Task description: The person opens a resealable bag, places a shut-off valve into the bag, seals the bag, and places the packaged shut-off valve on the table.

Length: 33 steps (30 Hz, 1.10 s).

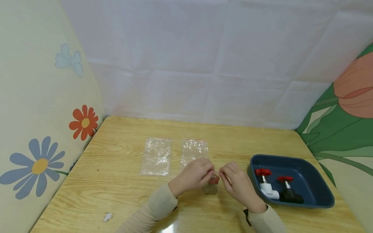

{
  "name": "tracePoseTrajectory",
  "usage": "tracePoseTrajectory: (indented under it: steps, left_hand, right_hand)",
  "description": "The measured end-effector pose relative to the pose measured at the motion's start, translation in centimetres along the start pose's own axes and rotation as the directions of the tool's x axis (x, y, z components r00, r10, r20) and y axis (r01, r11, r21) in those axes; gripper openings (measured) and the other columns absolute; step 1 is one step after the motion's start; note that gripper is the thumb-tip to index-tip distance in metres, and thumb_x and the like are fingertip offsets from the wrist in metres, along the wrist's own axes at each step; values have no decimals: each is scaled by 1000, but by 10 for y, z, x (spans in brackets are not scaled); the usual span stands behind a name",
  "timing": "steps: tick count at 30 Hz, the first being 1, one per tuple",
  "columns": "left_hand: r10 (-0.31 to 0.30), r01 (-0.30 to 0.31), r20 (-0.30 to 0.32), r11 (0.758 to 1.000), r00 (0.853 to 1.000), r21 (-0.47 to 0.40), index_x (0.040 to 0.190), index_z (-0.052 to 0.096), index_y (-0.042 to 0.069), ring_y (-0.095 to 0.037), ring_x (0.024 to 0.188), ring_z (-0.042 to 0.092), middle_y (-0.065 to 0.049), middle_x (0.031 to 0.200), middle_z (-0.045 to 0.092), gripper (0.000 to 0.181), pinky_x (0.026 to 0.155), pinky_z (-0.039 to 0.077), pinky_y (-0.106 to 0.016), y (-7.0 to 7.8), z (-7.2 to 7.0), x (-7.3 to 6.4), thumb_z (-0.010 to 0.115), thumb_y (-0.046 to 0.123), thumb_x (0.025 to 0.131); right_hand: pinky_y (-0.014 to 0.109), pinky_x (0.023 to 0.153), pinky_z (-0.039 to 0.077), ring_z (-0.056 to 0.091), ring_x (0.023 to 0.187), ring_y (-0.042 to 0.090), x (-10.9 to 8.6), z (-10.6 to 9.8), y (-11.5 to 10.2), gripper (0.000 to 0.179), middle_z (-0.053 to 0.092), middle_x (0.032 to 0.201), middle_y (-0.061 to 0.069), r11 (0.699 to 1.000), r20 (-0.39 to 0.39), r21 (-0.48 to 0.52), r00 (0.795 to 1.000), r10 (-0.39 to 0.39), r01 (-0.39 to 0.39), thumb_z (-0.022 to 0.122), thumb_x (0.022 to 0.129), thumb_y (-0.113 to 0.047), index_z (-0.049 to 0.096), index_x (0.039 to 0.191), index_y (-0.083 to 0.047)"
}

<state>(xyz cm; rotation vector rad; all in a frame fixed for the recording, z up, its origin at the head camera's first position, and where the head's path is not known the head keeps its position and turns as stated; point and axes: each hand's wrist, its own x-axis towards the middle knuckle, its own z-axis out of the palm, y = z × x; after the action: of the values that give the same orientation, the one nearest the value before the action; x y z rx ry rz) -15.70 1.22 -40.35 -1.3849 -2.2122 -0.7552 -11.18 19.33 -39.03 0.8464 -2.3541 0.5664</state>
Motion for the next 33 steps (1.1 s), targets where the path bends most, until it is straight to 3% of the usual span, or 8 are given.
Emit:
tracePoseTrajectory:
  steps: [3,6,19,23,29,33]
  left_hand:
    - [-2,2,14,1000,1000,14,79,58,11,-8,66,48,4,73,54,5,61,39,-14,0,-1,0,61,10,83]
    - [4,-4,14,1000,1000,15,79,58,11,-8,67,49,4,74,55,5,62,40,-14,0,0,1,61,10,83]
    - [25,-26,21,1000,999,13,77,56,10,-10,68,51,3,73,55,7,66,43,-16,1,2,3,58,7,83]
    - [-8,8,34,1000,999,8,78,58,10,-10,70,53,2,75,57,6,68,44,-17,1,0,2,60,10,84]
    - [-62,62,44,998,997,10,77,59,11,-9,67,53,4,73,58,9,64,44,-18,2,-4,1,63,14,84]
    - [-79,77,40,996,996,40,73,57,12,-7,62,50,5,69,56,15,60,42,-18,2,-6,1,65,19,83]
  right_hand:
    - [24,54,41,47,66,10,1,-1,-1,6,53,72,-3,1000,18,-2,1000,10,-10,58,80,-8,58,75,-9]
    - [24,54,41,48,67,10,2,-1,-1,5,53,72,-4,1000,32,-13,999,15,-14,61,75,-5,58,75,-9]
    - [23,53,39,45,65,10,3,1,-3,6,50,72,-3,1000,23,-20,1000,-7,7,60,77,-6,56,74,-8]
    - [21,53,39,45,64,9,2,1,-2,20,50,72,-2,1000,26,-4,1000,4,-4,53,92,-19,56,76,-8]
    - [16,49,35,40,58,4,0,0,0,26,46,66,-6,998,19,1,998,67,-68,54,89,-28,53,70,-9]
    - [14,45,29,33,53,1,-3,-2,3,38,38,61,-9,996,-3,-10,996,85,-85,44,88,-42,47,65,-12]
